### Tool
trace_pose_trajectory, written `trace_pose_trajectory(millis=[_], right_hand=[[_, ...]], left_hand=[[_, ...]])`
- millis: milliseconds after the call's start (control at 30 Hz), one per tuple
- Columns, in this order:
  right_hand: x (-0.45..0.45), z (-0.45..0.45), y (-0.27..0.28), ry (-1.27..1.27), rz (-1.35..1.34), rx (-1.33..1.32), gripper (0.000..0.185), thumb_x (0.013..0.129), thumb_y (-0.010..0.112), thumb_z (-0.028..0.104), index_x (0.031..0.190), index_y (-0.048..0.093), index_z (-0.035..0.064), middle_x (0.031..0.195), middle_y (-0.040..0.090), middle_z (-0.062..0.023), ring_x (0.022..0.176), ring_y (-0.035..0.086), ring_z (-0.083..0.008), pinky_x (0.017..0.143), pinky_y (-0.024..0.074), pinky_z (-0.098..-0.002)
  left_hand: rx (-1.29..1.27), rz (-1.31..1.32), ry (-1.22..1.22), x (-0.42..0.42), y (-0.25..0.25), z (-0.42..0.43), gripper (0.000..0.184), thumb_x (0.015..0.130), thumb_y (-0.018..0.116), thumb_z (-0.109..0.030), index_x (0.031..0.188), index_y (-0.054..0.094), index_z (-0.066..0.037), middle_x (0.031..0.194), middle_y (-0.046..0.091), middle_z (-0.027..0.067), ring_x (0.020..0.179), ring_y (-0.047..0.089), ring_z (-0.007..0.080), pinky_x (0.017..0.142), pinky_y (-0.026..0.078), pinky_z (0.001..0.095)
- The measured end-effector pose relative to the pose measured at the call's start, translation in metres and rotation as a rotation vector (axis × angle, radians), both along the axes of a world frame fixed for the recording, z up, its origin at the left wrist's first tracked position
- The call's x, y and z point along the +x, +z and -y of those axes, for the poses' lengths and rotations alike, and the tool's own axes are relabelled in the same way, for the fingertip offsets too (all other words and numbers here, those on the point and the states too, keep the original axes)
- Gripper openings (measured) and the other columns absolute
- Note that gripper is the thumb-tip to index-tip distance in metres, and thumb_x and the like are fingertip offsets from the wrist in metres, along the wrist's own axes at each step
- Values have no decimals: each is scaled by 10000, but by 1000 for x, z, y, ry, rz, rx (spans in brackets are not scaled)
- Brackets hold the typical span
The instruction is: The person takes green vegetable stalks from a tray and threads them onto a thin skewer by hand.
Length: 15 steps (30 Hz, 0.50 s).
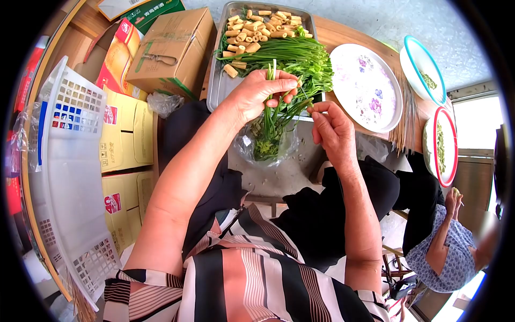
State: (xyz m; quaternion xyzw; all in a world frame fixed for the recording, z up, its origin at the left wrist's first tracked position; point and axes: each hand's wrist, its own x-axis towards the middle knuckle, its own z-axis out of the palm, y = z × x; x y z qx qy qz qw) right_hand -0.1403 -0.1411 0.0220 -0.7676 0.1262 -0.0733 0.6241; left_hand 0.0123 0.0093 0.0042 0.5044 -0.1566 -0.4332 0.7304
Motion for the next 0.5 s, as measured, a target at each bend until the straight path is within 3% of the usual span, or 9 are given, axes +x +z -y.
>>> trace_pose_trajectory(millis=[367, 467, 500], right_hand=[[3, 0, 2, 2, 2, -20, 92, 932, 538, 103, 955, 585, 28, 537, 484, 23, 495, 420, -40, 472, 317, -218], [4, 1, -3, -5, -7, -69, 97, 931, 535, 101, 953, 583, 20, 536, 486, 20, 493, 423, -40, 467, 320, -225], [5, 2, -4, -7, -9, -69, 97, 931, 535, 101, 953, 583, 20, 536, 486, 20, 493, 423, -40, 467, 320, -225]], left_hand=[[59, 13, -96, -10, 1, 4, 172, 833, 706, -190, 933, 655, -61, 804, 642, 17, 677, 574, 76, 477, 325, 181], [75, 97, -103, -11, 0, 7, 140, 829, 710, -164, 913, 664, -63, 794, 642, 13, 672, 568, 71, 515, 370, 183], [121, 235, -34, -13, -6, 11, 140, 821, 715, -158, 899, 663, -54, 794, 629, 14, 680, 565, 83, 552, 401, 205]])
